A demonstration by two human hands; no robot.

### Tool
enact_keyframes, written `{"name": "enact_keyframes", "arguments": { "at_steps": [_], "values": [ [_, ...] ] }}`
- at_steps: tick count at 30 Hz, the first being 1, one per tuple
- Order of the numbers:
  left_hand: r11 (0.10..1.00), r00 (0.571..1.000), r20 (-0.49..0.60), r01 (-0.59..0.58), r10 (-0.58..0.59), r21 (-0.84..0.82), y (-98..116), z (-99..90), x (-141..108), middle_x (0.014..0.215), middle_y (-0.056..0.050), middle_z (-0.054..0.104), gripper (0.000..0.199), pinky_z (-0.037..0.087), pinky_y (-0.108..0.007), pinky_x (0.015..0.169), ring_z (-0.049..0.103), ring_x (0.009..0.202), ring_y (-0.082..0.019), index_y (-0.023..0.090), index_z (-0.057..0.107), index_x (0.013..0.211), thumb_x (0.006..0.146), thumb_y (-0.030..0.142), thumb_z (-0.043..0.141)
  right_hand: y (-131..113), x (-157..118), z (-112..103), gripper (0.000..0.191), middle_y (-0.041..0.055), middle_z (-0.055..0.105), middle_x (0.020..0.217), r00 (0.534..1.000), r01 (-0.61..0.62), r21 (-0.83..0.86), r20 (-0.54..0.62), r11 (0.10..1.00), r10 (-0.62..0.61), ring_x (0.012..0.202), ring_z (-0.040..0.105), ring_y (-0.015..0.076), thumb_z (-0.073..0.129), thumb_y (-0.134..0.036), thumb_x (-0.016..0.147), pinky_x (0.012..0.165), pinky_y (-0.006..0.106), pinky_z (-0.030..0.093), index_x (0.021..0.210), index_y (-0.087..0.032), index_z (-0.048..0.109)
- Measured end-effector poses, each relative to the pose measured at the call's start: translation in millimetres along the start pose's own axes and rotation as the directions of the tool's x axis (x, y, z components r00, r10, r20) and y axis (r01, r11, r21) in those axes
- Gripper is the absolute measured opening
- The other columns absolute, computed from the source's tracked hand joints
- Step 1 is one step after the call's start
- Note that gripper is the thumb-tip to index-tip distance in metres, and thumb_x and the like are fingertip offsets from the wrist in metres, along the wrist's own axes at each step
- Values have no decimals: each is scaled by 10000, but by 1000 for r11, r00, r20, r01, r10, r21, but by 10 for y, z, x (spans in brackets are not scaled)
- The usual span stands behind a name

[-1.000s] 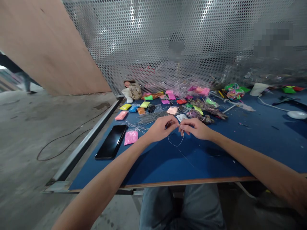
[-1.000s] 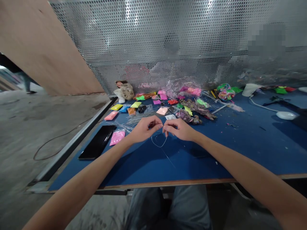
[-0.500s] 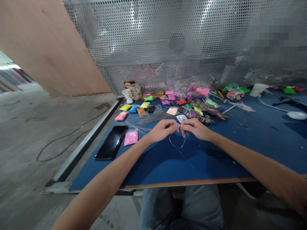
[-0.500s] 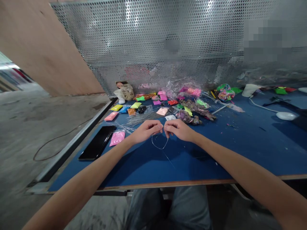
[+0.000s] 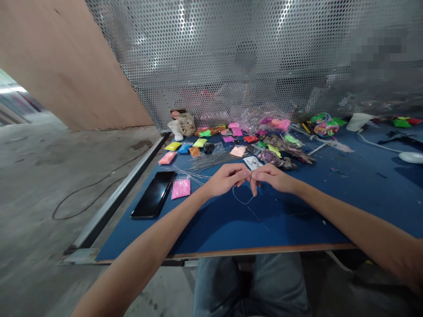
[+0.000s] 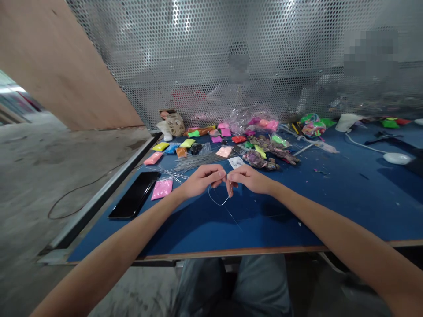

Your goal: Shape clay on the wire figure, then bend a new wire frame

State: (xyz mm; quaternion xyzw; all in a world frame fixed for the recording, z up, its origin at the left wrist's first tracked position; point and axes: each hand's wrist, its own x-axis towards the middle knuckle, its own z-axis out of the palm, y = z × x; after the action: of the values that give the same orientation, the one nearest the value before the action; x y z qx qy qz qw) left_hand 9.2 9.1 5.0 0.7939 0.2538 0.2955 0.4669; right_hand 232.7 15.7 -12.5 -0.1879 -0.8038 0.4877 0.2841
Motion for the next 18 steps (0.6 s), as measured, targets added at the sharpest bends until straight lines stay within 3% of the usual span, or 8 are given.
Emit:
{"name": "enact_keyframes", "arguments": {
  "at_steps": [4, 7, 11, 18],
  "values": [
    [999, 1000, 30, -8, 7, 39, 9, -26, 5, 642, 22, 490, 406, 340, -239, 591, 422, 592, -93, 138, 613, 812, 1025, 450, 465, -28, 3, 21, 406, 46, 765, 761, 1000, -15, -79, -17, 997, 13, 695, 628, 140, 447, -317, 1024, 694, 262, 461, 799, -162, 747],
    [980, 1000, -13, -25, 28, 197, 19, -47, 2, 643, 19, 527, 406, 336, -236, 584, 433, 572, -87, 140, 622, 796, 1032, 423, 449, -20, 18, 40, 392, 47, 777, 786, 997, -75, -104, -36, 992, 72, 688, 617, 146, 445, -305, 1015, 675, 270, 458, 809, -166, 748],
    [889, 993, -59, -69, 107, 453, 40, -58, -4, 654, 21, 579, 361, 326, -236, 590, 441, 553, -79, 148, 665, 829, 1030, 364, 456, -13, 36, 57, 412, 45, 777, 783, 992, -108, -134, -75, 985, 99, 699, 625, 152, 441, -314, 1015, 684, 274, 460, 776, -174, 747],
    [720, 983, -47, -98, 179, 687, 44, -53, -17, 709, -1, 646, 344, 348, -252, 623, 540, 629, -113, 181, 677, 890, 1045, 333, 410, -58, 39, 61, 404, 32, 763, 733, 990, -124, -116, -84, 985, 115, 692, 658, 153, 440, -272, 989, 738, 276, 495, 715, -185, 723]
  ]
}}
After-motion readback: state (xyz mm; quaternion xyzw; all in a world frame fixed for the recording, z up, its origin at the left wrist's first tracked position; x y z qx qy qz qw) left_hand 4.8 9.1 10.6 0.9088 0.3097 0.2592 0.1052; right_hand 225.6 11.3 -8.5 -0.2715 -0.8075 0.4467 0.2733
